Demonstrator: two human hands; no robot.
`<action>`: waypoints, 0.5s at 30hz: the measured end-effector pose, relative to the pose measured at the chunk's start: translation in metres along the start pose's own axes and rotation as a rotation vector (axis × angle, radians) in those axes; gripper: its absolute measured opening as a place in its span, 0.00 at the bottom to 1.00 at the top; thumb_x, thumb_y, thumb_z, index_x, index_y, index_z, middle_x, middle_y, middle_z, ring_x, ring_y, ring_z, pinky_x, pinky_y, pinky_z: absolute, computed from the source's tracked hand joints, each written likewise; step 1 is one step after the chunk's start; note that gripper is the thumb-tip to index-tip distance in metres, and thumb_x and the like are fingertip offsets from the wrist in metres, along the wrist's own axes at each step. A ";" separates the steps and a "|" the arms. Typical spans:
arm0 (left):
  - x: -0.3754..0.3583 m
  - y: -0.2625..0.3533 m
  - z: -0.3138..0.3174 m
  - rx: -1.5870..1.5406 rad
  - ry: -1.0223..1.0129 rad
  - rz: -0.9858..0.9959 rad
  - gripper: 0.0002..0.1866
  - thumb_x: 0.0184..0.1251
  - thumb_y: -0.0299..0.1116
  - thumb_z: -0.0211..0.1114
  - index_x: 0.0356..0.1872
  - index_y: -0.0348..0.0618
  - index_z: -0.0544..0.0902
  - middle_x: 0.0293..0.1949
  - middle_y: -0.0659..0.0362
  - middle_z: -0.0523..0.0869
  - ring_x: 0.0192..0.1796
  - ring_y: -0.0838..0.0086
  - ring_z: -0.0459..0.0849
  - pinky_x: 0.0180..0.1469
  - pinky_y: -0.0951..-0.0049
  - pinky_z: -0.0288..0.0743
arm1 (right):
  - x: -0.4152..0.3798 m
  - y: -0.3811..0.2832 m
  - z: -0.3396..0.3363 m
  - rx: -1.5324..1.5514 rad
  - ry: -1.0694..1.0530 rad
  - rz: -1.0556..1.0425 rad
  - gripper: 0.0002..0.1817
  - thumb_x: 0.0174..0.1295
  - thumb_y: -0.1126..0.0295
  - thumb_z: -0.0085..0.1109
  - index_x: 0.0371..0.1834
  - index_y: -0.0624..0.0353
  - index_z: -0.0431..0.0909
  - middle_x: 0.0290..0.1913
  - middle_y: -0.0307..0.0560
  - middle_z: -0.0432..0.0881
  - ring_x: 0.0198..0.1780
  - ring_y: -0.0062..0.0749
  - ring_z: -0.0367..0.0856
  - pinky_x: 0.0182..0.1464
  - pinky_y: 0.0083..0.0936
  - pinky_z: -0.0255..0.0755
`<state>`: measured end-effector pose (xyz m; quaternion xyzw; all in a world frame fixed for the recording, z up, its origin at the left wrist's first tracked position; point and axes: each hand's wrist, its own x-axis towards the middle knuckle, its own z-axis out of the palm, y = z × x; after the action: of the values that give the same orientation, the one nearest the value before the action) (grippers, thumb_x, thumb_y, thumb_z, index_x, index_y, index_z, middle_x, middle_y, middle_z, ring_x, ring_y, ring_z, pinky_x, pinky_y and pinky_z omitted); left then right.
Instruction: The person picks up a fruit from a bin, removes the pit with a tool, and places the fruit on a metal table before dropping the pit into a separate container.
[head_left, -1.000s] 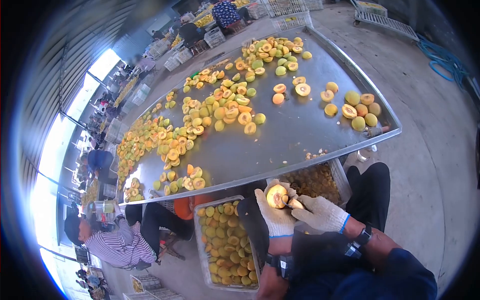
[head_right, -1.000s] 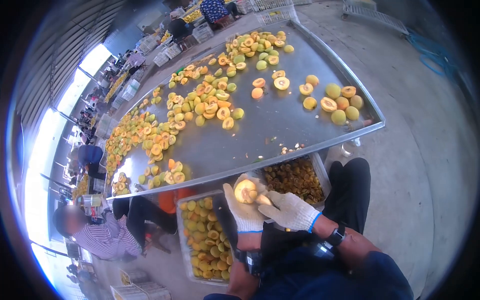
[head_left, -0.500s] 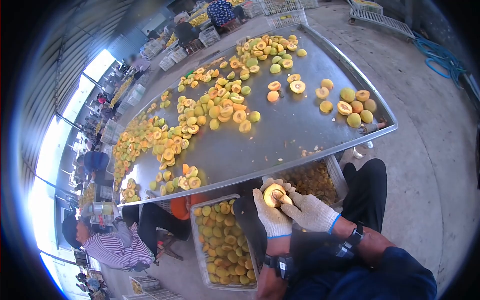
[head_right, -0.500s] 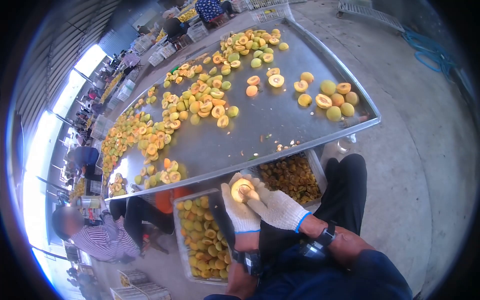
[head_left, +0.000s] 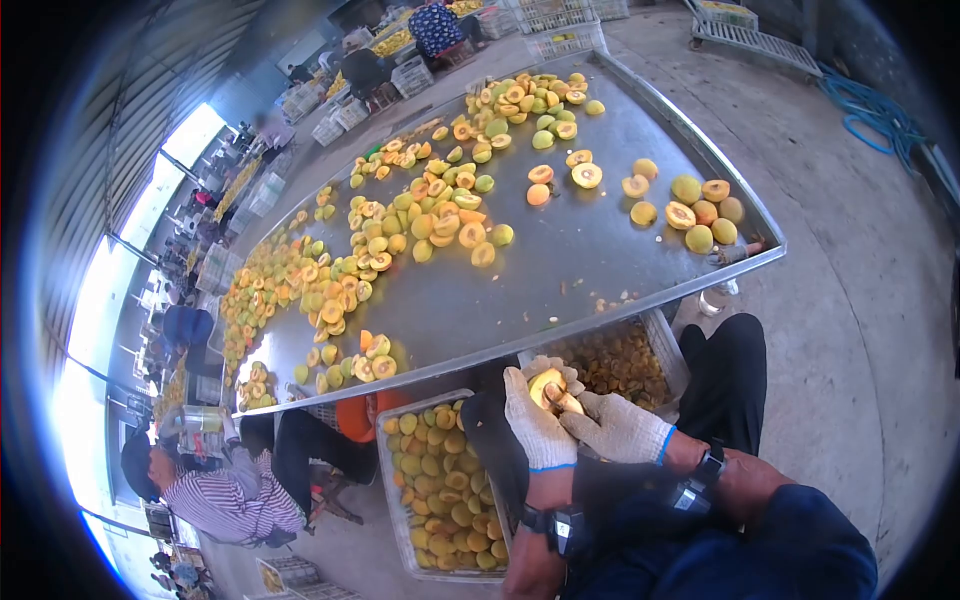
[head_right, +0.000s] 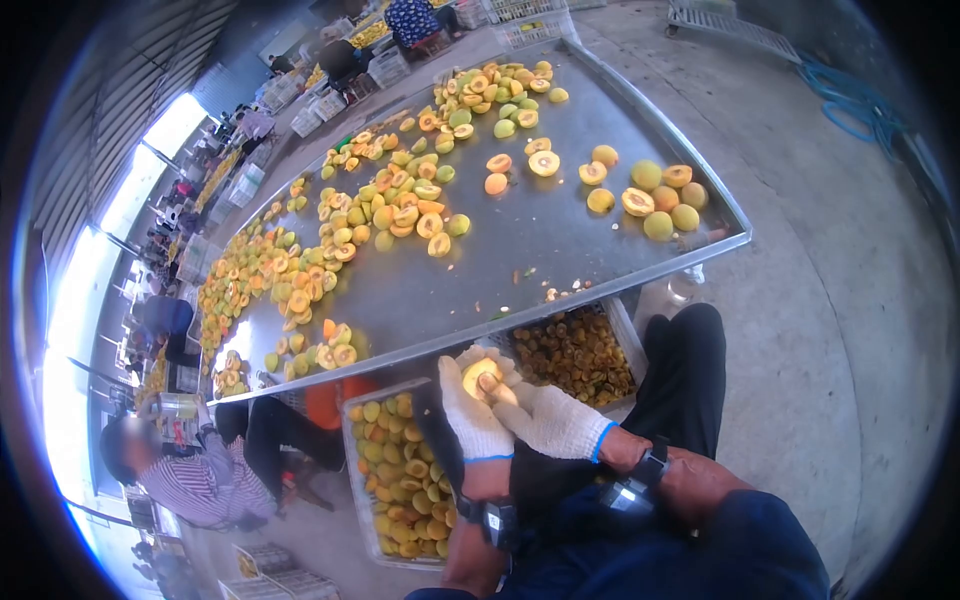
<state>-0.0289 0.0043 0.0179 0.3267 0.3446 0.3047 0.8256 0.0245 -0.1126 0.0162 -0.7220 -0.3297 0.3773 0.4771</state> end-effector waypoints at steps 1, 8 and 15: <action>0.001 0.000 0.000 0.000 -0.002 0.001 0.27 0.86 0.54 0.49 0.50 0.36 0.81 0.42 0.50 0.86 0.42 0.60 0.85 0.46 0.60 0.83 | 0.000 -0.002 -0.001 -0.009 -0.005 0.005 0.25 0.79 0.50 0.50 0.63 0.61 0.77 0.36 0.72 0.86 0.40 0.70 0.86 0.43 0.56 0.77; 0.006 0.000 -0.003 0.046 -0.046 0.017 0.27 0.86 0.53 0.51 0.40 0.37 0.83 0.34 0.49 0.87 0.33 0.62 0.86 0.38 0.64 0.83 | 0.000 0.014 0.010 -0.019 0.058 -0.097 0.23 0.79 0.50 0.51 0.59 0.58 0.80 0.36 0.70 0.86 0.41 0.70 0.86 0.42 0.55 0.78; 0.000 0.010 0.001 0.284 -0.185 0.186 0.32 0.85 0.55 0.53 0.34 0.33 0.85 0.29 0.46 0.87 0.29 0.62 0.86 0.32 0.65 0.81 | 0.000 0.014 0.010 0.174 -0.028 -0.021 0.24 0.79 0.47 0.51 0.54 0.57 0.82 0.29 0.54 0.85 0.26 0.47 0.84 0.29 0.40 0.75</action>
<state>-0.0309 0.0104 0.0261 0.4968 0.2754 0.2966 0.7677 0.0173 -0.1126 0.0007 -0.6689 -0.3100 0.4095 0.5374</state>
